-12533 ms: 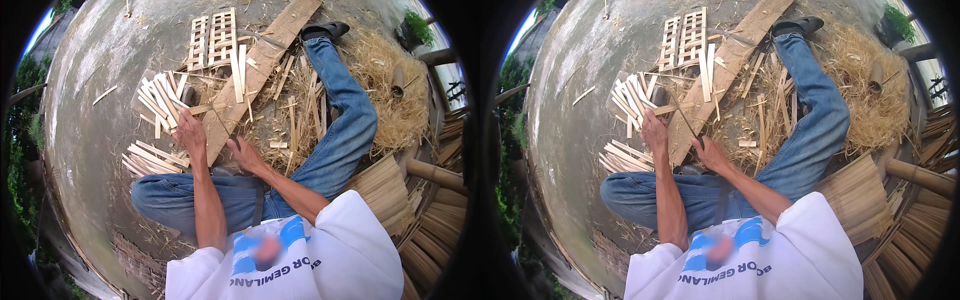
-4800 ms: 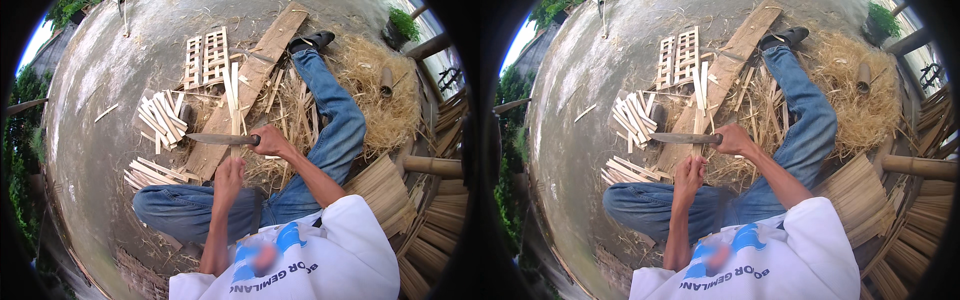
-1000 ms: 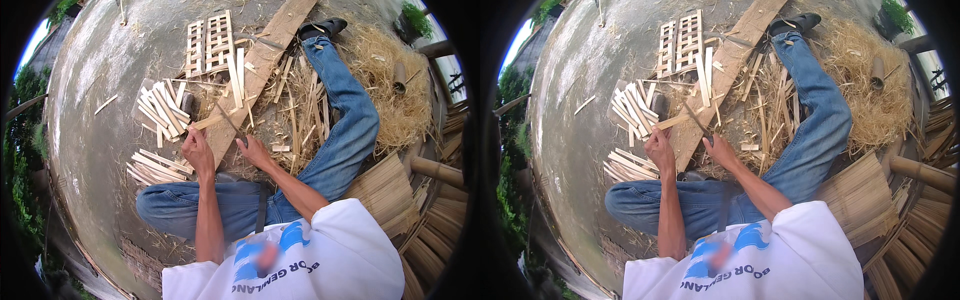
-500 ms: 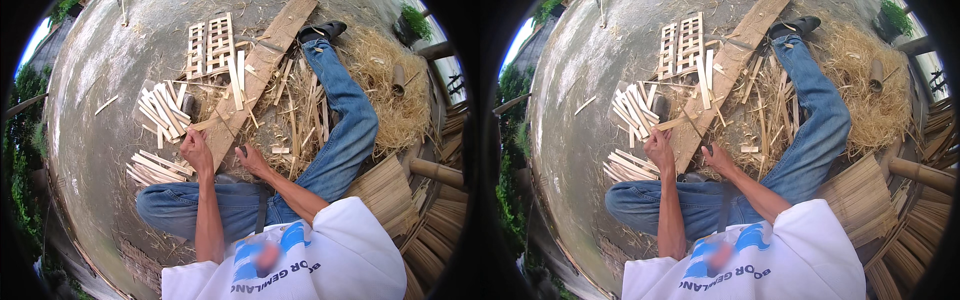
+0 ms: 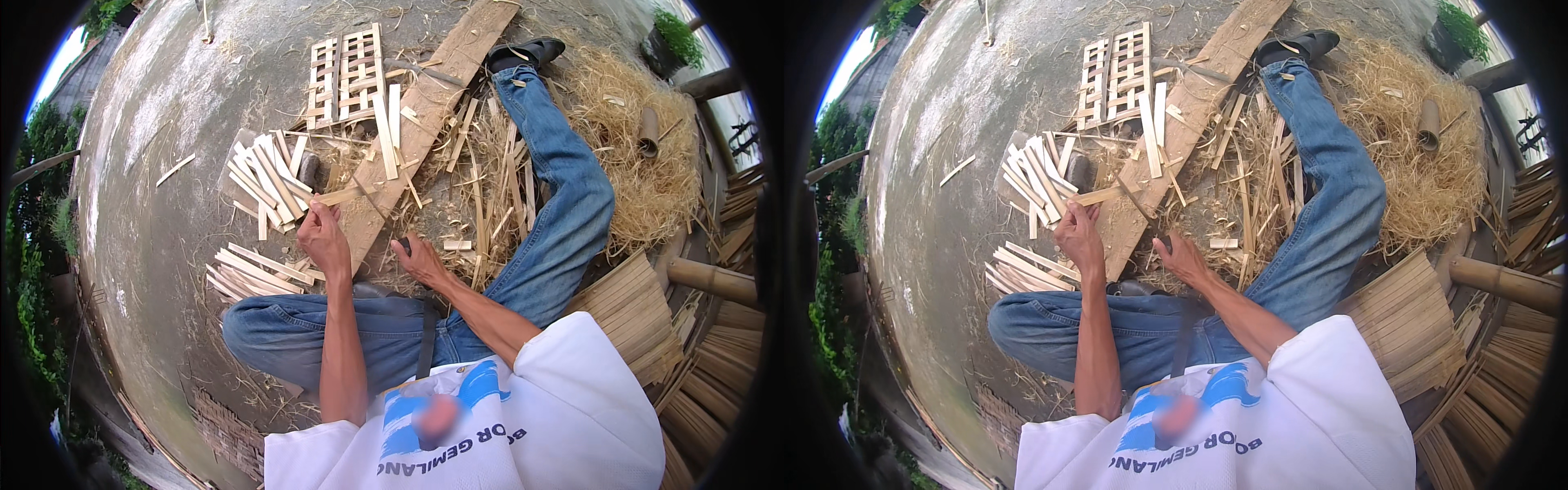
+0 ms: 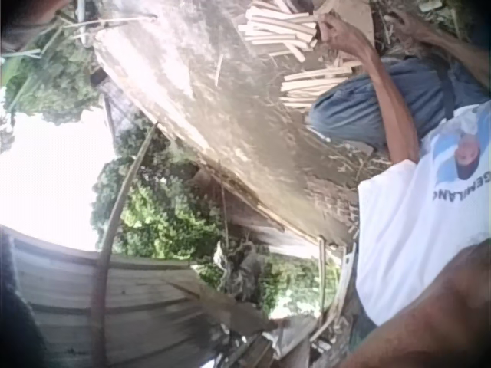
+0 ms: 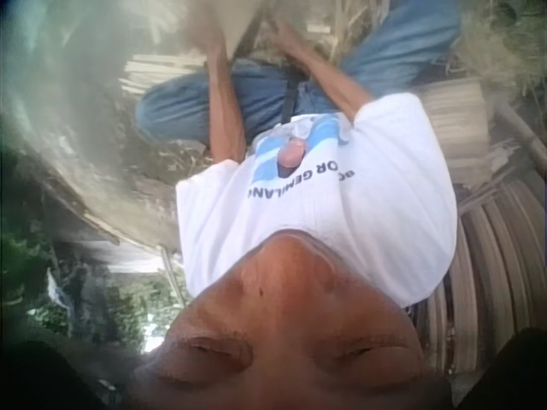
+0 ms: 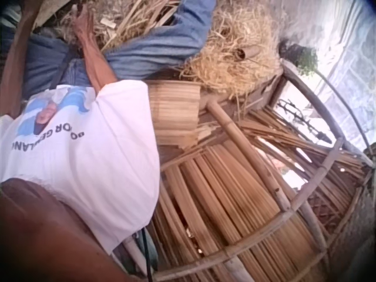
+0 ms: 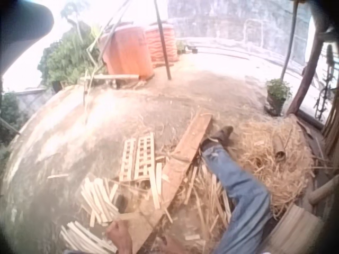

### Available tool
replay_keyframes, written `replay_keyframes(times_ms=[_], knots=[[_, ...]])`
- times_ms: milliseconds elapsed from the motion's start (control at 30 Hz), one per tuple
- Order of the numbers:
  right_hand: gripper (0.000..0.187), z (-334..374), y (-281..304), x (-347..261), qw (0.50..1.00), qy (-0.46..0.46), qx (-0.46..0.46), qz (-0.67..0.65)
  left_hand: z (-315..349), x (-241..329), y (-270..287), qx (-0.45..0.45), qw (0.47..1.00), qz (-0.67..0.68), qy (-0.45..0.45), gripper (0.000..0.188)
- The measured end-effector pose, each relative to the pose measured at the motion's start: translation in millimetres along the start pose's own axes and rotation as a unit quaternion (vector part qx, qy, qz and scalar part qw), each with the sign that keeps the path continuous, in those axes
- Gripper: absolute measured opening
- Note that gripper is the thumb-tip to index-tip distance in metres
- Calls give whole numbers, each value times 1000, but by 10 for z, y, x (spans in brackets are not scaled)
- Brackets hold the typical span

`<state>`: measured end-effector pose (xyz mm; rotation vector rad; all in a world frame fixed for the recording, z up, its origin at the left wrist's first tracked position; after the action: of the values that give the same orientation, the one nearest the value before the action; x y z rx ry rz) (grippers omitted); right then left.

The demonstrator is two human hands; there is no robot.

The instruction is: The person sits on the ground and uses a knife to shave and cut thin wooden strips into smaller pieces. They repeatedly pick up strips, slice them, and place the cut pieces into a pile on the ground.

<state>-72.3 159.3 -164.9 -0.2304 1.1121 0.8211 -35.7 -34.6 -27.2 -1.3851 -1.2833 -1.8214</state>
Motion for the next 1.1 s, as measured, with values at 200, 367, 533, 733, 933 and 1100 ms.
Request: replay_keyframes(times_ms=[200, 367, 533, 733, 933, 1100], knots=[[62, -112, 5, 215, 998, -45, -8, -42, -272, -251, 189, -8, 998, 36, 58, 38], [62, -52, 320, -100, 983, -20, 72, 167, -405, -186, 369, -14, 998, 47, 36, 33], [48, 46, 604, -939, 938, 272, 215, 12, -333, -16, 313, -80, 993, 53, 67, 34], [44, -120, 407, -870, 988, 119, 25, -96, -227, 28, 48, -167, 967, 162, 104, 36], [48, -71, 263, -690, 950, 41, -22, -308, -144, 107, -88, -200, 978, -53, 9, 35], [42, 33, 105, -608, 902, -75, -9, -425, -89, 216, -127, -122, 966, -197, -113, 38]])
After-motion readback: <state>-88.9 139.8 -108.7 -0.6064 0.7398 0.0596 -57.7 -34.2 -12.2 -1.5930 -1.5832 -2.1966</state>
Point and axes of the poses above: each hand's wrist, its own z-axis away from the middle knuckle, its own y-axis out of the back of the hand, x = y × z, the point moved 6 cm from there along -z, towards the middle knuckle, and after that the axes turned 10 degrees about -z, right-handed, at the moved point
